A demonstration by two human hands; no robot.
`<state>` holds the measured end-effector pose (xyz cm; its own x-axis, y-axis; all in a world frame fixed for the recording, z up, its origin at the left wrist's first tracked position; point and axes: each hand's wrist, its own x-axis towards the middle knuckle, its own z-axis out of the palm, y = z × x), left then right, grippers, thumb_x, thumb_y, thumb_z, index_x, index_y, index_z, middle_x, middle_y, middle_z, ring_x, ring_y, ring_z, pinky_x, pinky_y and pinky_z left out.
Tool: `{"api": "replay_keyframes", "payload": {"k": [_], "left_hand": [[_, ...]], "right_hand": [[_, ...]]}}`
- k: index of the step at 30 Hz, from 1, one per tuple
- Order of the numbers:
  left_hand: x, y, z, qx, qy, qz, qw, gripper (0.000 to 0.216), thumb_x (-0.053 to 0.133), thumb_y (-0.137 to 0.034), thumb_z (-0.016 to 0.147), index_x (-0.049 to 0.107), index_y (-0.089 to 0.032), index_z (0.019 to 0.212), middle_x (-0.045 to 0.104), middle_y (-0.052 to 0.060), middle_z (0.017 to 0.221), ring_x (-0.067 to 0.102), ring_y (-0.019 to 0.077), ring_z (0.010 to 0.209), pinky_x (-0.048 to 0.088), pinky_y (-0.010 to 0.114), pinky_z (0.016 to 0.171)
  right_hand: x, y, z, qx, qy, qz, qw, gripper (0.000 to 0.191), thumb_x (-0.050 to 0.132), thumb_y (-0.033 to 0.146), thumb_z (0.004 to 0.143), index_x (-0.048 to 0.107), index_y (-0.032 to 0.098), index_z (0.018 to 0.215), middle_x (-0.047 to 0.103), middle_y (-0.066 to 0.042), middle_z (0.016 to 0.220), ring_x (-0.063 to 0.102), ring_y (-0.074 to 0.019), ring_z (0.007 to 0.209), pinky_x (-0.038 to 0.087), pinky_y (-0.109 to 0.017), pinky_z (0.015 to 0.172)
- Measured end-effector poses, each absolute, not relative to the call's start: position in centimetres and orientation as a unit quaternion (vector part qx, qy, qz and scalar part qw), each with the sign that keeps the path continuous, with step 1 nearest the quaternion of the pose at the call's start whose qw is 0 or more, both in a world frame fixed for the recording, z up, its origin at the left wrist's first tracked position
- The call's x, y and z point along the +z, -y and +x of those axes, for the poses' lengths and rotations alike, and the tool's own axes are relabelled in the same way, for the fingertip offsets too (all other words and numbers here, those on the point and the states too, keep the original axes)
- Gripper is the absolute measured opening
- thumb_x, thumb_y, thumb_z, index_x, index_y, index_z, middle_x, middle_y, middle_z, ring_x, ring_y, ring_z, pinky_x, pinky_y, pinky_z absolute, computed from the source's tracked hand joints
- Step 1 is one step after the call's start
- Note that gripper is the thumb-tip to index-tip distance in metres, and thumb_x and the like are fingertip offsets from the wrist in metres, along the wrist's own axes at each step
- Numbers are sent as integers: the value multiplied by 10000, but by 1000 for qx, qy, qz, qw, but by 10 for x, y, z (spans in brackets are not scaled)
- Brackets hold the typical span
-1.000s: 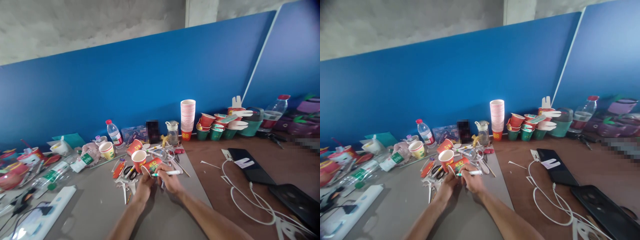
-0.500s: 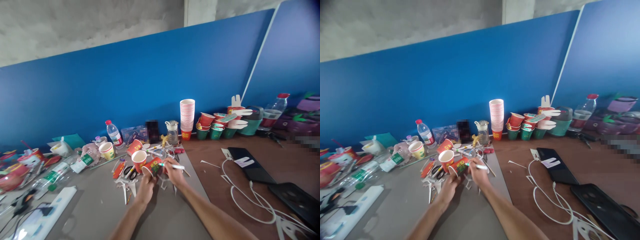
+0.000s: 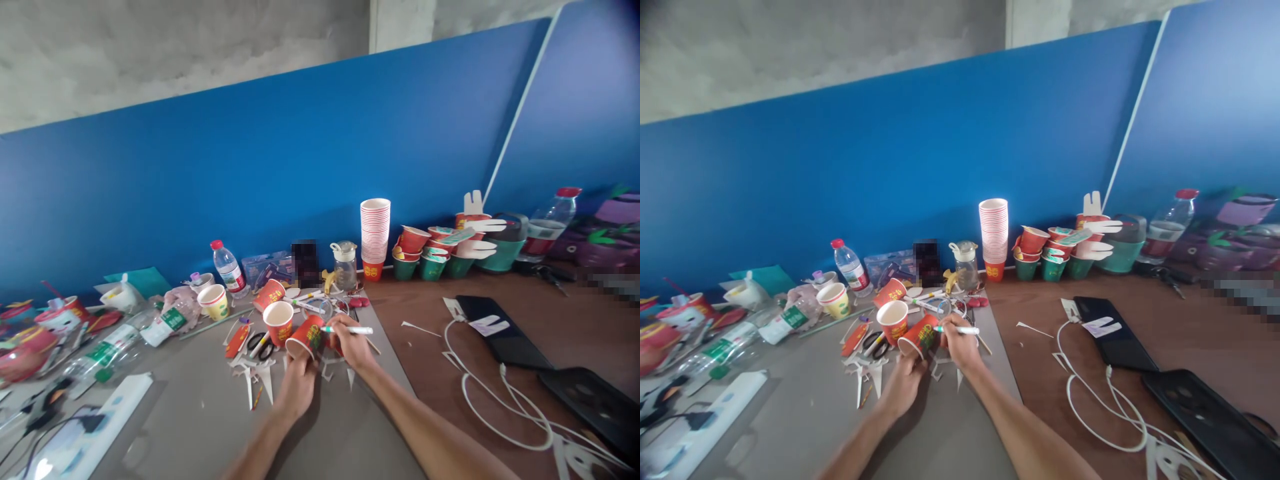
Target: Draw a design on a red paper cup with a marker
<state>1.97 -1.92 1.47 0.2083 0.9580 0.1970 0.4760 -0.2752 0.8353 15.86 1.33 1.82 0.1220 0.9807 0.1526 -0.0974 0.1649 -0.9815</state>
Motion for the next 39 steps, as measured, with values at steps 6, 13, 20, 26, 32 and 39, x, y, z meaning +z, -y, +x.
{"api": "replay_keyframes", "payload": {"k": [6, 13, 20, 26, 32, 39], "left_hand": [[19, 20, 19, 342, -524, 699, 346, 199, 471, -196, 751, 642, -182, 850, 648, 66, 927, 530, 235, 922, 387, 370, 885], [15, 19, 18, 344, -518, 711, 327, 279, 447, -154, 738, 643, -190, 934, 615, 72, 1072, 471, 242, 1061, 327, 383, 969], [17, 20, 18, 336, -522, 720, 310, 329, 447, -120, 719, 642, -202, 971, 613, 64, 1107, 451, 241, 1093, 309, 382, 988], [21, 18, 15, 300, -562, 707, 307, 245, 418, -176, 742, 653, -171, 809, 657, 75, 895, 546, 235, 899, 393, 365, 877], [22, 17, 16, 328, -524, 713, 330, 270, 421, -194, 751, 633, -192, 917, 658, 68, 994, 528, 244, 985, 341, 380, 934], [14, 14, 13, 345, -530, 696, 340, 216, 433, -222, 750, 617, -175, 855, 653, 68, 959, 531, 235, 955, 366, 347, 899]], "right_hand": [[24, -8, 153, 502, 527, -400, 557, 182, 413, 304, 708, 536, 187, 644, 463, 53, 379, 402, -105, 371, 304, -222, 430], [21, -11, 161, 487, 524, -423, 556, 181, 416, 314, 716, 530, 194, 644, 437, 57, 367, 382, -108, 371, 292, -227, 433], [22, -12, 163, 489, 499, -428, 573, 188, 404, 300, 730, 510, 199, 612, 439, 56, 358, 358, -104, 364, 284, -229, 433], [18, -11, 160, 562, 544, -371, 501, 173, 422, 283, 713, 543, 186, 635, 457, 52, 354, 385, -105, 358, 293, -227, 433], [25, -9, 157, 492, 518, -396, 577, 204, 441, 303, 749, 581, 179, 669, 506, 41, 413, 444, -109, 437, 360, -224, 499], [21, -4, 157, 522, 601, -398, 455, 125, 454, 201, 680, 537, 177, 590, 431, 65, 374, 360, -76, 352, 258, -194, 384]]}}
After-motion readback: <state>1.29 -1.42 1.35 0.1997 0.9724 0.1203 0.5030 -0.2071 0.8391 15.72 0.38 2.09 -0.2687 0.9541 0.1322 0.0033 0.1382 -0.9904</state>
